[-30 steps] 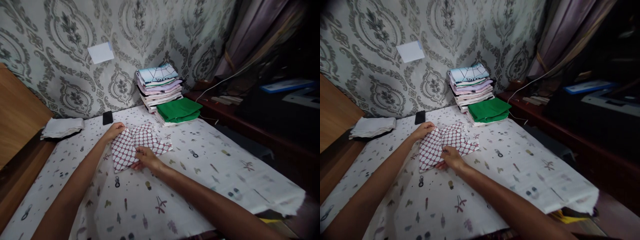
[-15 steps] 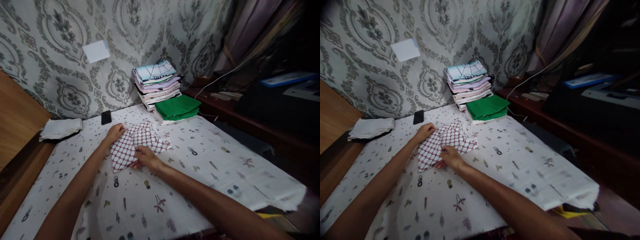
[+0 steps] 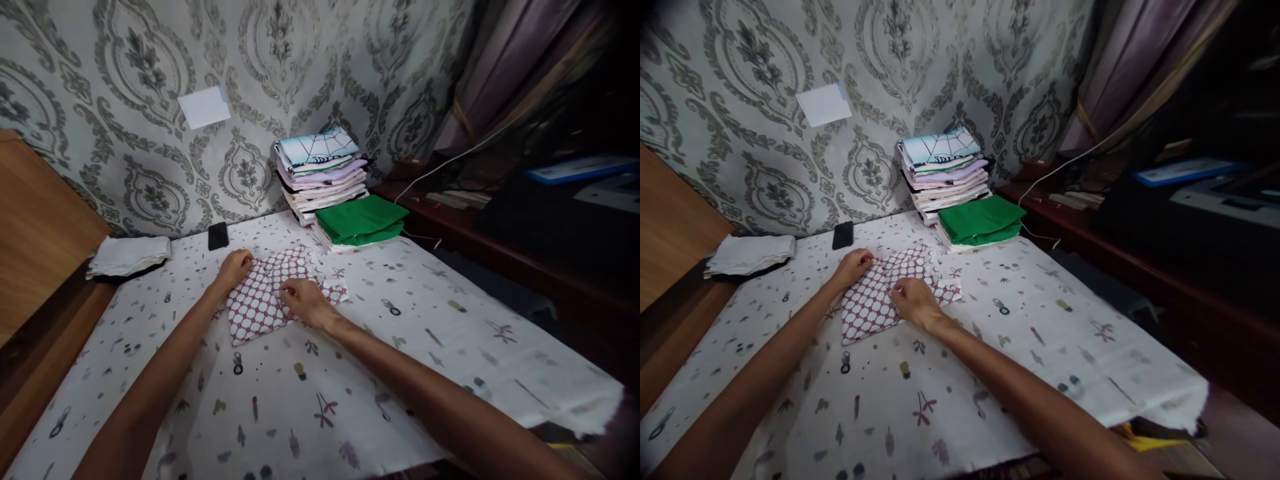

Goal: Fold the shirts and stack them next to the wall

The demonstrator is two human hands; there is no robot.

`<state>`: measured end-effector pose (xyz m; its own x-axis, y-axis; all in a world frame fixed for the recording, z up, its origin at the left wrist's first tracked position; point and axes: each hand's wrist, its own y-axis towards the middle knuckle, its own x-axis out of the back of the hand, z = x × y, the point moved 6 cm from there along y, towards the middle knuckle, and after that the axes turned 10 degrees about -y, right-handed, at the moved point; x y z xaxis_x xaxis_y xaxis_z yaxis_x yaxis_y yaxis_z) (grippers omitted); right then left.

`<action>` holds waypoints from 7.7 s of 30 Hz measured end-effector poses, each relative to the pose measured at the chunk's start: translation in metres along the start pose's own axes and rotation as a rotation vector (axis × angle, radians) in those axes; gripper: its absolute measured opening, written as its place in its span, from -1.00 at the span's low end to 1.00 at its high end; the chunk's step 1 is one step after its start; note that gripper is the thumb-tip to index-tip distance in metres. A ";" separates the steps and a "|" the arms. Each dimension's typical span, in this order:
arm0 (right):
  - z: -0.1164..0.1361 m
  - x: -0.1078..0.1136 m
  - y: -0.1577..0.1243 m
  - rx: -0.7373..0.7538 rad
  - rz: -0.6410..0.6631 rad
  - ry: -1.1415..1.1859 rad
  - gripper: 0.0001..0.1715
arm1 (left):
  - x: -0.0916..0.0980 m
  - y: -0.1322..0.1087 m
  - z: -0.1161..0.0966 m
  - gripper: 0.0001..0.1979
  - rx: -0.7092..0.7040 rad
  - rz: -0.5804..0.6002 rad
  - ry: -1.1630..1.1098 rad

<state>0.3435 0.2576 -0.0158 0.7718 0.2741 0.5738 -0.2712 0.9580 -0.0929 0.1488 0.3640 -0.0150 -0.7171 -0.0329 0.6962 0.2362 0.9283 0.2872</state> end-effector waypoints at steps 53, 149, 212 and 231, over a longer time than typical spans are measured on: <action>0.024 -0.060 0.052 0.531 -0.128 -0.737 -0.48 | -0.024 -0.073 -0.008 -0.45 -0.001 0.227 0.473; -0.063 0.072 0.063 0.202 -0.302 0.014 -0.40 | -0.099 -0.053 -0.115 -0.36 -0.182 0.269 0.241; -0.014 0.062 0.047 0.249 -0.128 -0.789 -0.51 | -0.077 -0.098 -0.074 -0.67 0.611 -0.422 -1.068; 0.006 0.079 0.126 0.235 0.175 -0.846 -0.56 | -0.088 -0.114 -0.100 -0.86 0.910 -0.022 -1.228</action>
<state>0.3662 0.3995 0.0229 0.0511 0.1723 0.9837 -0.5280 0.8408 -0.1198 0.2503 0.2238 -0.0435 -0.9062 -0.1570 -0.3927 0.0770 0.8518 -0.5182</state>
